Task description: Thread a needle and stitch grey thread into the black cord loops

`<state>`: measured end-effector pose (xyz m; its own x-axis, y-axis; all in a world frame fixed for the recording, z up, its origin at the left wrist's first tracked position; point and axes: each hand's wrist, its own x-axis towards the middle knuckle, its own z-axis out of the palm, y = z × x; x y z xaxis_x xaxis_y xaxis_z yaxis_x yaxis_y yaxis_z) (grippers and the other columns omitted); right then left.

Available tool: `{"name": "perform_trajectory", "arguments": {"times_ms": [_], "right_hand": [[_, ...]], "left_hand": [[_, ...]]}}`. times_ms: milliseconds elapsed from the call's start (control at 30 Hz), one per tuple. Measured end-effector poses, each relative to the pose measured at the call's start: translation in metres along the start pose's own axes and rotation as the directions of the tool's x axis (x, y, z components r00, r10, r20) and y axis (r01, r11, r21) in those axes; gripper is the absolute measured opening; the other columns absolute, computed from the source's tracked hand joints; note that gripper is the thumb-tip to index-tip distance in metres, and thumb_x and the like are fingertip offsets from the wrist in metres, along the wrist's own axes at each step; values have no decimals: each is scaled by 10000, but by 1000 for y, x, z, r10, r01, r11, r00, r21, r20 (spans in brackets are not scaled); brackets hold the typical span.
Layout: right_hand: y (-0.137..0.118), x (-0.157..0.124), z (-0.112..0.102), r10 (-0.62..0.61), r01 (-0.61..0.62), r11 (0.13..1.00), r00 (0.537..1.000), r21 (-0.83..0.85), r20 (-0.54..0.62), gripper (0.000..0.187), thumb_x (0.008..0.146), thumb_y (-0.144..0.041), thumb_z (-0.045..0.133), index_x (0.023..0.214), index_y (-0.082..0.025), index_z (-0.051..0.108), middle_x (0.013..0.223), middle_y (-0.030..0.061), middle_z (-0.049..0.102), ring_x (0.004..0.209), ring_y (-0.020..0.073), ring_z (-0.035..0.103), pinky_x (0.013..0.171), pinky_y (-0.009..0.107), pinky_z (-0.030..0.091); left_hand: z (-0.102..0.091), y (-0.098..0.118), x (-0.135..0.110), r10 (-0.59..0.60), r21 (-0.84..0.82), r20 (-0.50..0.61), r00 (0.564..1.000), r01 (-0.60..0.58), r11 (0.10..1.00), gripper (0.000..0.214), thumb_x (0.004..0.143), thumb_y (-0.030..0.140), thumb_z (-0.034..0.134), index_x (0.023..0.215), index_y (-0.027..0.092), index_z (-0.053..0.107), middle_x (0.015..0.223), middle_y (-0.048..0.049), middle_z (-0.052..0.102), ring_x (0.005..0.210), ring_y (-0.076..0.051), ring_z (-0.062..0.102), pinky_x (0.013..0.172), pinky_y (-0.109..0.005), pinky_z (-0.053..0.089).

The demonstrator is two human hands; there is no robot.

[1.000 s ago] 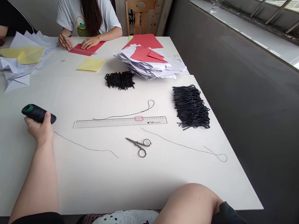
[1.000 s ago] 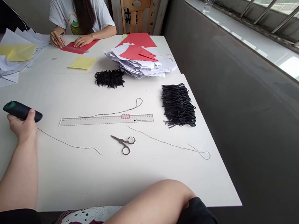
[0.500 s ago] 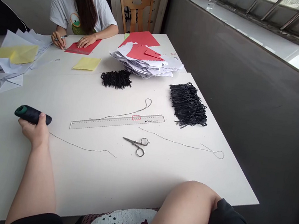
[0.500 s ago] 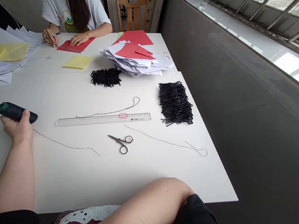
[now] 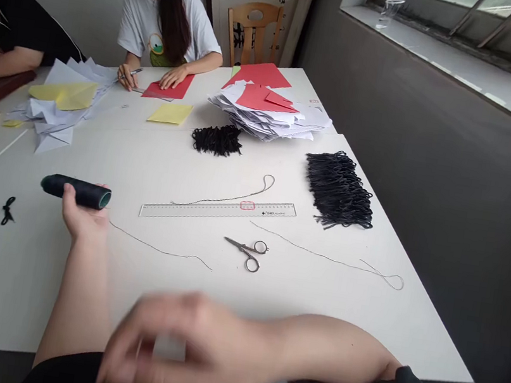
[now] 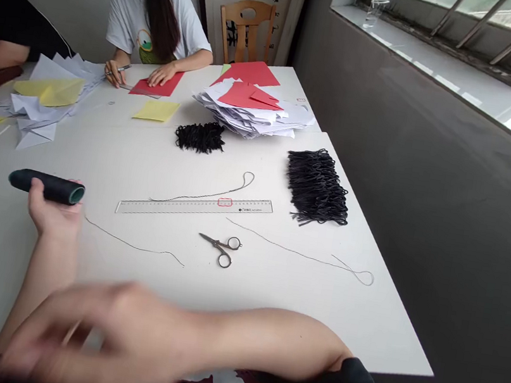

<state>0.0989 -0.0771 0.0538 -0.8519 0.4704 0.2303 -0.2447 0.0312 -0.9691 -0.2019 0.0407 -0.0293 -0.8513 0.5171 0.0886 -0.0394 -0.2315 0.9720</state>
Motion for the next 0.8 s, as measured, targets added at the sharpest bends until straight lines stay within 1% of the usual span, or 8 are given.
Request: {"name": "perform_trajectory", "arguments": {"times_ms": [67,133,233,300,400,567,700,800], "right_hand": [[19,26,-26,-25,10,998,956,-54,-292,205,935,-336,482,1033,-185,581,1085,71,633,1043,131,599,921,285,489],[44,53,-44,-39,-7,996,871,-91,-490,380,873,-380,581,1197,-194,512,1283,93,543,1228,159,494,1044,342,410],[81,85,-56,88,-147,983,905,-112,-416,816,752,-513,693,1411,-209,321,1500,110,310,1407,216,265,1151,409,253],[98,97,-56,162,-206,970,944,-130,-289,860,736,-551,691,1419,-192,311,1413,128,427,1338,235,375,1094,406,325],[107,101,-49,187,-241,953,946,-186,-266,451,857,-517,551,1144,-170,548,883,39,631,820,155,599,770,283,470],[85,79,-47,-128,-193,870,800,-454,-586,319,960,-432,400,884,-181,582,589,-36,471,520,84,394,545,202,362],[52,41,-53,-561,-48,603,684,-796,-466,199,963,-244,440,914,-175,621,678,-2,604,563,79,512,554,185,413],[26,-13,-60,-702,-119,417,588,-901,-402,161,908,-137,540,1017,-207,635,777,7,677,598,75,578,567,177,443]], "left_hand": [[4,21,-19,-235,-314,182,955,283,906,377,843,491,412,989,150,482,841,-40,595,735,-110,631,749,-255,563],[9,39,-41,-357,-547,437,826,559,623,522,865,526,378,1132,86,464,778,-37,601,628,-82,610,665,-179,556],[16,53,-67,-392,-528,652,650,759,380,604,871,567,410,1221,76,433,748,-36,606,632,-96,633,676,-172,562],[18,53,-73,-424,-505,685,593,805,311,612,871,584,424,1216,79,440,753,-38,610,630,-93,638,675,-157,559],[15,44,-67,-476,-530,621,623,781,331,564,887,574,423,1161,84,475,732,-34,609,621,-90,635,660,-154,559],[9,27,-45,-506,-574,334,795,597,560,276,912,445,474,927,177,542,741,-18,604,632,-94,640,669,-192,575],[7,20,-37,-561,-567,271,783,600,564,231,908,416,487,880,190,526,754,-20,603,657,-105,648,647,-221,582],[6,17,-34,-613,-590,234,755,611,527,244,905,413,483,887,172,517,728,-18,592,619,-98,636,588,-189,561]]}}
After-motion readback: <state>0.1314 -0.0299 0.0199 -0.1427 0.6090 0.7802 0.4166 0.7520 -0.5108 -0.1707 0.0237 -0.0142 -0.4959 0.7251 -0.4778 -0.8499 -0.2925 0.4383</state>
